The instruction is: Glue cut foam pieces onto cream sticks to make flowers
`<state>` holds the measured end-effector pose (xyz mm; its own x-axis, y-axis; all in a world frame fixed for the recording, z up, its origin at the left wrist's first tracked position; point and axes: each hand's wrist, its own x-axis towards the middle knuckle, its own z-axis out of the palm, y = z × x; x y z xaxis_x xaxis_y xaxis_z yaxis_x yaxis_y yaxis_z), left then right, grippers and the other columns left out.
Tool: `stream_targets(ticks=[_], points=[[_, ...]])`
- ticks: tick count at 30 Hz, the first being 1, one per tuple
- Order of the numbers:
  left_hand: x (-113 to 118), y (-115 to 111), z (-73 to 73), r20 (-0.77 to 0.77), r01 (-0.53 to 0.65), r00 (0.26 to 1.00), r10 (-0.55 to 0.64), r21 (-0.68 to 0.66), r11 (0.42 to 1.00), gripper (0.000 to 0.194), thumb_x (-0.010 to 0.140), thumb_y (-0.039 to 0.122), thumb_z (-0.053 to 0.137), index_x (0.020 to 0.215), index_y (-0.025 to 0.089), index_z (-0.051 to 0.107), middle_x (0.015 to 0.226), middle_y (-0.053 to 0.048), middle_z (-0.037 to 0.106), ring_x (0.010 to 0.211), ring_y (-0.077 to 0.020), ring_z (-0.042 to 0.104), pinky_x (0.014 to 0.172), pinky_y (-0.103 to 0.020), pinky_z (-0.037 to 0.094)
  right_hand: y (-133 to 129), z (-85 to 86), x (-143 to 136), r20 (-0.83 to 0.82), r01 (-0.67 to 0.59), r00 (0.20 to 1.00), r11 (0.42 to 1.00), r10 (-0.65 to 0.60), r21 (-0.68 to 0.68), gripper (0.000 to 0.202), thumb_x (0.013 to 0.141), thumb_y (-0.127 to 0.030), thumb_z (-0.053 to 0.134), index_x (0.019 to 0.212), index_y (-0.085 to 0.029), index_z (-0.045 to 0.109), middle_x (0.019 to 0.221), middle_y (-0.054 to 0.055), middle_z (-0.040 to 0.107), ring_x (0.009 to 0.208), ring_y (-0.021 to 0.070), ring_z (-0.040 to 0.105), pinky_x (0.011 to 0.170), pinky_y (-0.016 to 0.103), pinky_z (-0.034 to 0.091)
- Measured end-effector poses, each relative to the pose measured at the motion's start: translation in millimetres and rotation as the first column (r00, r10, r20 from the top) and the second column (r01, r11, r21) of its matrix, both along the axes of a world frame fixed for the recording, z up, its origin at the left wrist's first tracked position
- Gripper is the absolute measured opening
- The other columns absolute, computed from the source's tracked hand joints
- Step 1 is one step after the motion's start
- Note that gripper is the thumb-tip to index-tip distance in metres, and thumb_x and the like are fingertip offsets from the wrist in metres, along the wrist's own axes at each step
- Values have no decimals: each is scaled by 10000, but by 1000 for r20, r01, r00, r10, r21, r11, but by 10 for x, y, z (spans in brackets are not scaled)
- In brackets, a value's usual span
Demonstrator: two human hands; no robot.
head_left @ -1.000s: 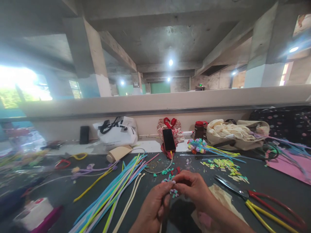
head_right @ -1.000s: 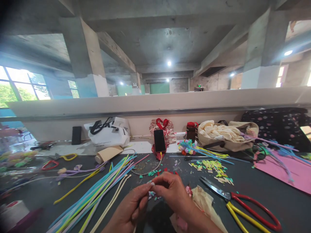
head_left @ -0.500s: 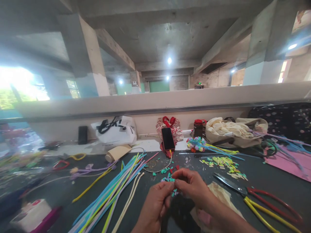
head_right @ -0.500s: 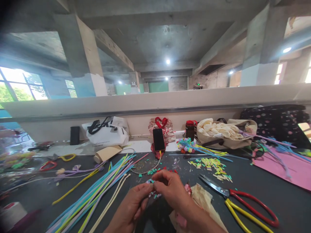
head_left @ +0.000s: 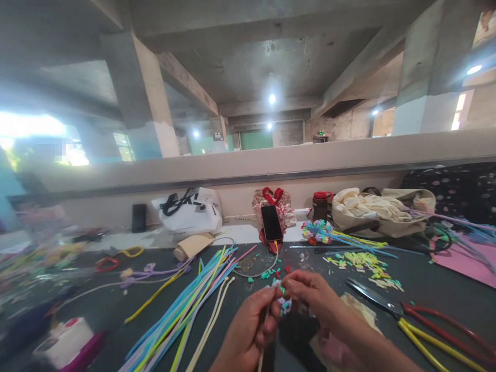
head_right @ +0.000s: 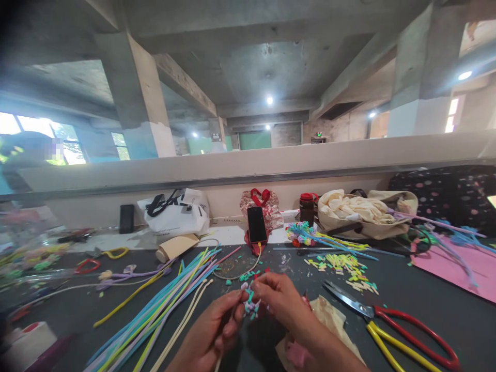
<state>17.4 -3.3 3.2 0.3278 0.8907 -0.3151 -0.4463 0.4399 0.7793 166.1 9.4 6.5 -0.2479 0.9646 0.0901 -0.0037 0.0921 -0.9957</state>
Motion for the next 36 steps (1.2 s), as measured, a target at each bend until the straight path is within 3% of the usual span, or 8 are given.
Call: stream_targets(ticks=[3,6,12,18,22,27,31,36], points=[[-4,0,-8,72,-137,988,138,-26,990,125,695,226,597,730,106,603,571,-2,579,419,-42,503,353,-111,324,-45,-49,-78,93,-79,991,986,93,-143,256,678,-380,546,589,-140,550,431,-48,498,322,50,415,312,145,242],[24,-17,4,130,-209,968,214,-46,977,142,698,242,596,739,107,610,638,-23,607,492,-101,565,440,-187,427,-120,-87,-174,124,-124,980,970,152,-209,255,691,-367,517,599,-136,573,445,-36,521,313,51,429,295,143,219],[121,-30,-26,205,-148,963,173,-134,980,153,695,258,596,733,110,614,578,-17,592,429,-107,538,427,-203,404,-181,-208,-313,51,-185,980,972,194,-143,192,677,-310,528,583,-143,537,424,-69,448,338,44,426,327,135,267],[119,-10,-89,125,-48,991,44,29,998,218,641,337,641,706,132,606,532,-18,591,408,-121,519,425,-220,392,-169,-186,-312,85,-196,973,963,214,-183,194,675,-303,475,549,-155,479,441,-46,509,294,44,421,278,129,229],[78,32,-107,49,-162,986,157,149,975,214,543,257,729,639,123,593,564,-7,598,470,-94,529,476,-190,390,-201,-171,-308,185,-154,966,975,183,-160,238,681,-304,471,490,-165,442,376,-62,435,282,42,364,278,138,214],[33,36,-88,-29,-198,978,208,199,960,240,543,304,726,629,122,594,521,10,567,432,-80,489,459,-196,364,-174,-153,-240,222,-87,970,993,101,-74,203,660,-232,504,475,-150,491,375,-74,387,326,39,351,320,143,220],[34,1,-60,-53,-137,987,150,185,973,280,538,352,723,634,124,591,492,12,552,406,-85,474,440,-203,343,-77,-45,-116,116,102,987,992,-110,75,103,648,-237,570,612,-145,601,484,-43,520,421,74,464,401,166,343],[65,-19,-59,-126,-92,985,122,216,972,280,560,371,704,599,118,589,461,18,531,369,-66,428,407,-191,288,-19,-28,-52,64,146,984,961,-165,233,140,669,-218,585,781,-168,651,605,-13,621,530,114,542,502,198,412]])
